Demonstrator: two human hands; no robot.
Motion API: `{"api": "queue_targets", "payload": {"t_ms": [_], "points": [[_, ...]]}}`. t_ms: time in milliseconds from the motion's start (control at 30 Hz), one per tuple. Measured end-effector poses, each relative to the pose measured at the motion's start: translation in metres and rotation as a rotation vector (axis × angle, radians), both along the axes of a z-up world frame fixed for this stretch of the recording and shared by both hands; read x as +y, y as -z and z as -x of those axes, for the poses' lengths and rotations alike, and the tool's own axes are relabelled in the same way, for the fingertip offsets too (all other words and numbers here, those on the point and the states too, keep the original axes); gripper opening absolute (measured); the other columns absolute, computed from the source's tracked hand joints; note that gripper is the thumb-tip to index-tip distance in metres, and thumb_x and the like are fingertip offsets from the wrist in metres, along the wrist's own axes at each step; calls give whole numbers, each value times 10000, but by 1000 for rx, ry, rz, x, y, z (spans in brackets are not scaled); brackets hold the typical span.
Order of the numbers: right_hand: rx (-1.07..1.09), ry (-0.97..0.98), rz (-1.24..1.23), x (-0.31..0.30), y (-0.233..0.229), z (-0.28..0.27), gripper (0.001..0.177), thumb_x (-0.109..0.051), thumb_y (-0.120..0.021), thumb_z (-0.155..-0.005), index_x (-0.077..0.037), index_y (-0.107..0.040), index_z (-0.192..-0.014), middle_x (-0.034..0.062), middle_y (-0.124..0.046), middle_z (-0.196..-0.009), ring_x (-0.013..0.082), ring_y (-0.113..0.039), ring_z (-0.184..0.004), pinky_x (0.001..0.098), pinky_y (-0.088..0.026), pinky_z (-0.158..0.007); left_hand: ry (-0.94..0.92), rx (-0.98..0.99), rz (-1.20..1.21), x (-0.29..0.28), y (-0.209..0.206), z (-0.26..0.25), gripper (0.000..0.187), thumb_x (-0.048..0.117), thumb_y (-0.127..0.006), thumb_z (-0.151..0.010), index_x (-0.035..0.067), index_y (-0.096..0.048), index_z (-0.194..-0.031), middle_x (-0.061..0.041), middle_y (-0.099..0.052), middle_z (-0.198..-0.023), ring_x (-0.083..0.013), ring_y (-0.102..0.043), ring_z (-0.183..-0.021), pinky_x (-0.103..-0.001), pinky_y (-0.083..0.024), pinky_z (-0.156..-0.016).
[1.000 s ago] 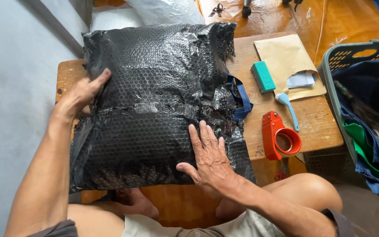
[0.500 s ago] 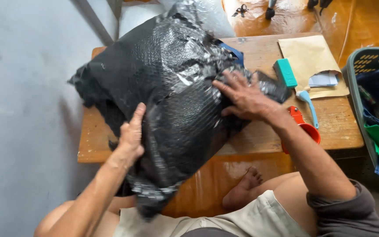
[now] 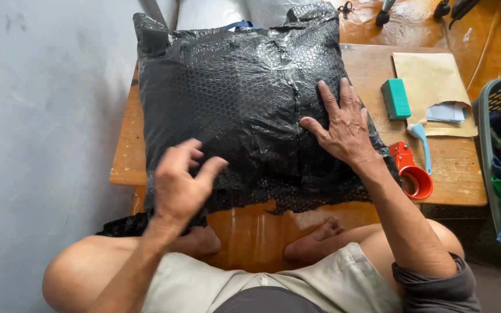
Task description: Wrapping a large item in black bubble wrap and securing it with adhesive tape using a dispenser.
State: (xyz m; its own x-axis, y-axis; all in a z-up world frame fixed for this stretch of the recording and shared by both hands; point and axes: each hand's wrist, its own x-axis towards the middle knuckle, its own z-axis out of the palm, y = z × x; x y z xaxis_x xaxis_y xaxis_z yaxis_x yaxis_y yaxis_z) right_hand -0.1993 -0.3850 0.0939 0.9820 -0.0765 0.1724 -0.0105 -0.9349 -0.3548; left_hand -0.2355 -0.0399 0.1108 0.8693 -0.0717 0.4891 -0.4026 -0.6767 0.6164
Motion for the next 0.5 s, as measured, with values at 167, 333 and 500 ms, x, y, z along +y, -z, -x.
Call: {"api": "queue_targets", "payload": {"t_ms": [167, 333, 500], "points": [[36, 202, -137, -12, -7, 11, 1102, -728, -759, -751, -247, -301, -1630, 324, -263, -1594, 594, -383, -1380, 732, -365, -1070, -201, 542, 1, 60, 25, -46, 1181, 665, -857, -683, 153, -316, -1599, -242, -447, -1475, -427, -459, -1361, -568, -359, -1134], [125, 236, -192, -18, 3, 12, 1145, -734, -732, -766, -196, -234, -1646, 284, -437, -1524, 512, -448, -1373, 639, -367, -1119, -141, 770, 116, 51, 30, -70, 1306, 648, -865, -627, 273, -155, -1658, -238, -382, -1598, -450, -413, -1426, -565, -338, -1182], [-77, 330, -100, -8, 22, 15, 1105, -771, -702, -848, -97, -298, -1625, 371, -389, -1510, 594, -447, -1327, 687, -405, -1056, -80, 628, 124, 45, 40, -98, 1258, 654, -859, -675, 251, -177, -1652, -275, -395, -1584, -500, -424, -1404, -587, -354, -1173]]}}
